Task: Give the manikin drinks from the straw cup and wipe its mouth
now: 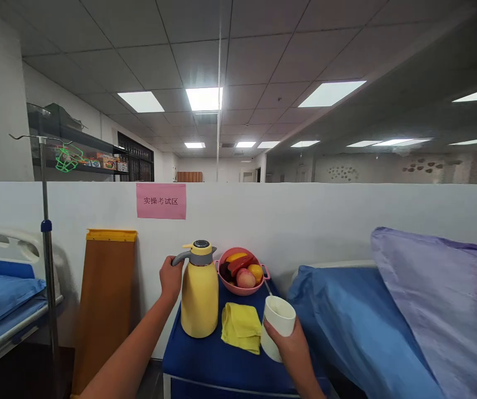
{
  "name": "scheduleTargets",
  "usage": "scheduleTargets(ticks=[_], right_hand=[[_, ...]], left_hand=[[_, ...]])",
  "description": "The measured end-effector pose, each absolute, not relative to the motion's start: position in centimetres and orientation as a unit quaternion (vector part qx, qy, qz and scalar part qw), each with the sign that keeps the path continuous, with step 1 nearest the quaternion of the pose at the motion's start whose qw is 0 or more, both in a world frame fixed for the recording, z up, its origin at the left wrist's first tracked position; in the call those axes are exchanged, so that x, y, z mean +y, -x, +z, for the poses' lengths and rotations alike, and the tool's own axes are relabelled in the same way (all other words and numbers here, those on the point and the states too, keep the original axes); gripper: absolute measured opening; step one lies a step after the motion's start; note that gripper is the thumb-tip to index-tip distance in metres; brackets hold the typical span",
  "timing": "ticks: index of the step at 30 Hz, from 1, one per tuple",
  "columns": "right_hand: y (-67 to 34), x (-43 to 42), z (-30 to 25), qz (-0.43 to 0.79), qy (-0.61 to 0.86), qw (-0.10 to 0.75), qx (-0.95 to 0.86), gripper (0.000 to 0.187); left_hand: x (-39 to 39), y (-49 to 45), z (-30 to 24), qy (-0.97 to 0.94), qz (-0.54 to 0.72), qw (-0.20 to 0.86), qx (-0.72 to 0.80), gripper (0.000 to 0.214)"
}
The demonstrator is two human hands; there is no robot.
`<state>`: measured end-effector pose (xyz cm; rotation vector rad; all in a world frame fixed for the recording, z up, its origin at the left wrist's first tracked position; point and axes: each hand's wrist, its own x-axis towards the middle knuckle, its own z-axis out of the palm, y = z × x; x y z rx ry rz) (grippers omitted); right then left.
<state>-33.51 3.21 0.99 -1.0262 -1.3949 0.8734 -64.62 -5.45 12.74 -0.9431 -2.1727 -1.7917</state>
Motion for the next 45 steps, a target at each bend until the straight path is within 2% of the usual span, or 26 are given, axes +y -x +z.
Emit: scheduleTargets(ticks=[9, 14, 17, 21, 28, 34, 45], right_hand=[[32.2, -4.1, 5.2, 0.403, 0.364, 0.588, -0.6, 0.056], [31.3, -7.1, 5.4, 0.412, 0.359, 0.604, -0.58, 0.052], [31.3, -9.6, 5.9, 0.423, 0.345, 0.606, -0.578, 0.051], [31.0, -14.1, 7.6, 0.438, 0.311, 0.604, -0.588, 0.05], [29.2, -20.7, 10.3, 0.474, 0.266, 0.596, -0.592, 0.053], [28.6, -23.6, 12.1, 0.468, 0.235, 0.6, -0.605, 0.053], [28.8, -24.9, 12.7, 0.463, 0.235, 0.598, -0.61, 0.05]], left_hand=[[-8.5, 60.0, 15.2, 0.347, -0.591, 0.088, -0.723, 0.019], [-12.2, 58.3, 19.0, 0.397, -0.565, 0.112, -0.715, 0.013], [-14.5, 56.9, 22.1, 0.451, -0.501, 0.18, -0.717, 0.017], [-17.4, 54.2, 25.9, 0.519, -0.402, 0.279, -0.701, 0.038], [-22.8, 49.0, 30.4, 0.609, -0.258, 0.395, -0.637, 0.067], [-26.3, 45.3, 33.1, 0.661, -0.138, 0.438, -0.593, 0.063], [-27.3, 42.7, 34.9, 0.682, 0.034, 0.455, -0.572, 0.059]])
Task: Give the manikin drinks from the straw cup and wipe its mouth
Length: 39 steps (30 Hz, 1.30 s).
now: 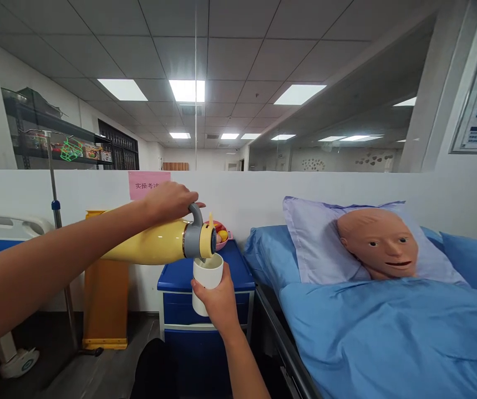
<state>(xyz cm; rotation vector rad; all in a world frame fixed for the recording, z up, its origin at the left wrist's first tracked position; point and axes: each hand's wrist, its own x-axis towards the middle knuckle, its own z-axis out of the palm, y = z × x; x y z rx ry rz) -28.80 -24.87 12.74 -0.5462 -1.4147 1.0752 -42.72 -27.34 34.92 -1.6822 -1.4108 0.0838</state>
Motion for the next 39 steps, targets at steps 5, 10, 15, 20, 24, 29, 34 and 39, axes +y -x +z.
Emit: scheduleTargets(ticks=[5, 10, 15, 20, 24, 29, 34, 39], right_hand=[[28.9, -25.1, 12.6, 0.458, 0.245, 0.598, -0.611, 0.048], [29.2, -25.2, 12.3, 0.464, 0.248, 0.598, -0.604, 0.047], [29.2, -25.0, 11.8, 0.464, 0.256, 0.574, -0.624, 0.051], [29.6, -25.0, 10.9, 0.483, 0.239, 0.576, -0.615, 0.05], [29.7, -25.0, 10.4, 0.509, 0.21, 0.585, -0.595, 0.051], [29.5, -24.1, 10.4, 0.489, 0.213, 0.602, -0.595, 0.058], [28.7, -24.1, 11.1, 0.497, 0.215, 0.609, -0.579, 0.057], [28.0, -24.2, 11.9, 0.533, 0.198, 0.604, -0.558, 0.068]], left_hand=[[-27.5, 42.0, 35.1, 0.689, 0.066, 0.447, -0.567, 0.055], [-27.1, 41.7, 35.1, 0.708, 0.09, 0.45, -0.537, 0.051], [-27.0, 40.7, 35.1, 0.728, 0.121, 0.434, -0.517, 0.044], [-26.8, 39.5, 34.8, 0.751, 0.142, 0.425, -0.484, 0.032], [-26.3, 39.3, 34.6, 0.766, 0.145, 0.407, -0.475, 0.026], [-24.5, 39.6, 34.5, 0.785, 0.132, 0.39, -0.464, 0.021], [-23.8, 39.2, 34.7, 0.785, 0.108, 0.413, -0.449, 0.019], [-23.4, 38.9, 35.0, 0.769, 0.114, 0.43, -0.46, 0.018]])
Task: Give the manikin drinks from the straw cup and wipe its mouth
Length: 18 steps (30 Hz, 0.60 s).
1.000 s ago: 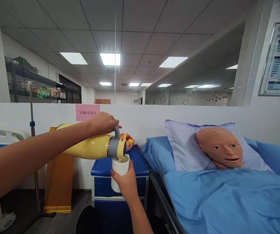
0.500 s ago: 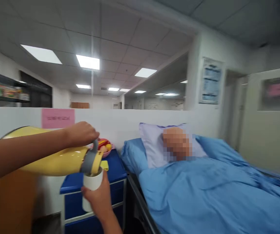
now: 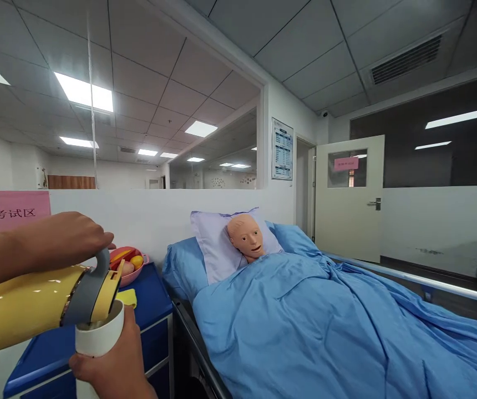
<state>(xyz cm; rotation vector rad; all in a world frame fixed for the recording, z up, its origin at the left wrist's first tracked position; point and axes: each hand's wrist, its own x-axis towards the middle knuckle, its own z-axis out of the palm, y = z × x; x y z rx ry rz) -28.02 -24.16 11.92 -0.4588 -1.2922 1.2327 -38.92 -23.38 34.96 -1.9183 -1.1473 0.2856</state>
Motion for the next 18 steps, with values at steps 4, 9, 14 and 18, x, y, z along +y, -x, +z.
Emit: scheduleTargets(ticks=[4, 9, 14, 18], right_hand=[[27.9, -24.3, 12.2, 0.524, 0.194, 0.607, -0.566, 0.059], [28.1, -24.7, 12.4, 0.521, 0.187, 0.603, -0.575, 0.055], [28.2, -25.2, 12.8, 0.521, 0.172, 0.596, -0.586, 0.054], [28.4, -25.8, 12.9, 0.519, 0.163, 0.597, -0.589, 0.052]], left_hand=[[-23.7, 38.9, 35.1, 0.788, 0.088, 0.424, -0.438, 0.017], [-25.0, 38.5, 35.9, 0.796, 0.097, 0.402, -0.441, 0.017], [-26.1, 38.1, 36.6, 0.788, 0.113, 0.407, -0.448, 0.024], [-26.7, 38.2, 36.6, 0.787, 0.118, 0.418, -0.439, 0.019]])
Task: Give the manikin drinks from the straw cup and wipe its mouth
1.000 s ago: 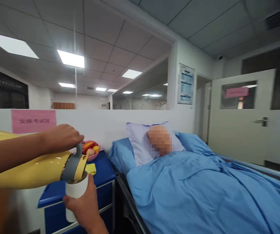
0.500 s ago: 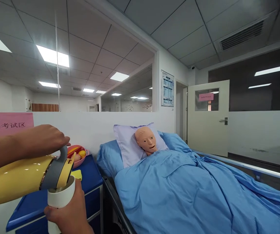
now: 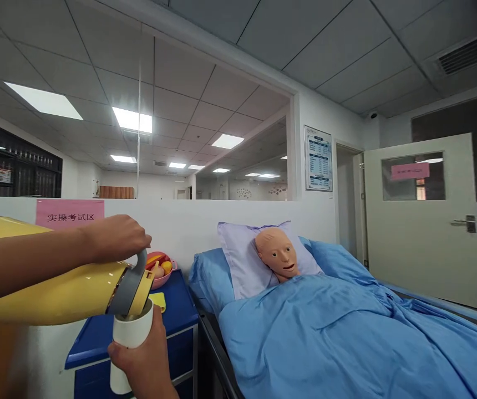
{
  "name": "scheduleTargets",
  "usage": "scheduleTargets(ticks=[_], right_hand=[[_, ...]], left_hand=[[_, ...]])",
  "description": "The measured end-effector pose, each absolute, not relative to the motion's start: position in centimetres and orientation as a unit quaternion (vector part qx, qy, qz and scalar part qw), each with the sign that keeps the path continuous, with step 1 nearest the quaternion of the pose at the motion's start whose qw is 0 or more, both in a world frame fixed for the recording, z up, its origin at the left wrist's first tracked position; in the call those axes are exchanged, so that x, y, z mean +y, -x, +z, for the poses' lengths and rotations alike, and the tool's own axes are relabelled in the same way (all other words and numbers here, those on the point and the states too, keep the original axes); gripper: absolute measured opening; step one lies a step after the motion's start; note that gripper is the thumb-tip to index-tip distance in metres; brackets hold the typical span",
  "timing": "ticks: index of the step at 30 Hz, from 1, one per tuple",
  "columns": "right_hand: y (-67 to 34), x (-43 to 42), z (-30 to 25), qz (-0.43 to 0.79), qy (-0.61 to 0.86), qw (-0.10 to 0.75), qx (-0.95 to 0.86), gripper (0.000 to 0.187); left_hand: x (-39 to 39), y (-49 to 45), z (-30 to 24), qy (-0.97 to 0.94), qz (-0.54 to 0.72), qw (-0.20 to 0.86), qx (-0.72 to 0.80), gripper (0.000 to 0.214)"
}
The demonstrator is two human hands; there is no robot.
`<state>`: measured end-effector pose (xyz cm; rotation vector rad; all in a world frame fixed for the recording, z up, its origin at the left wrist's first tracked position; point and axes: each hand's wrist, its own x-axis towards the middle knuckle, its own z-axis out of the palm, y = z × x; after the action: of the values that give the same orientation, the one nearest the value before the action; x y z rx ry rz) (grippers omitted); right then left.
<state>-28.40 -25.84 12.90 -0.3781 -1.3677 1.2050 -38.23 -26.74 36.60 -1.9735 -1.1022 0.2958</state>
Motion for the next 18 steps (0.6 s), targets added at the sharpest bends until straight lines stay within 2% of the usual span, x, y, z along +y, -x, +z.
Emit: scheduleTargets(ticks=[6, 12, 18], right_hand=[[29.1, -26.4, 12.6, 0.515, 0.167, 0.593, -0.597, 0.046], [29.5, -26.3, 12.5, 0.507, 0.156, 0.591, -0.608, 0.053], [29.5, -26.3, 12.4, 0.503, 0.146, 0.599, -0.606, 0.049]], left_hand=[[-27.9, 38.1, 36.6, 0.783, 0.105, 0.422, -0.444, 0.015], [-28.8, 37.7, 36.8, 0.779, 0.121, 0.427, -0.443, 0.015], [-28.7, 38.0, 36.7, 0.771, 0.153, 0.448, -0.427, 0.018]])
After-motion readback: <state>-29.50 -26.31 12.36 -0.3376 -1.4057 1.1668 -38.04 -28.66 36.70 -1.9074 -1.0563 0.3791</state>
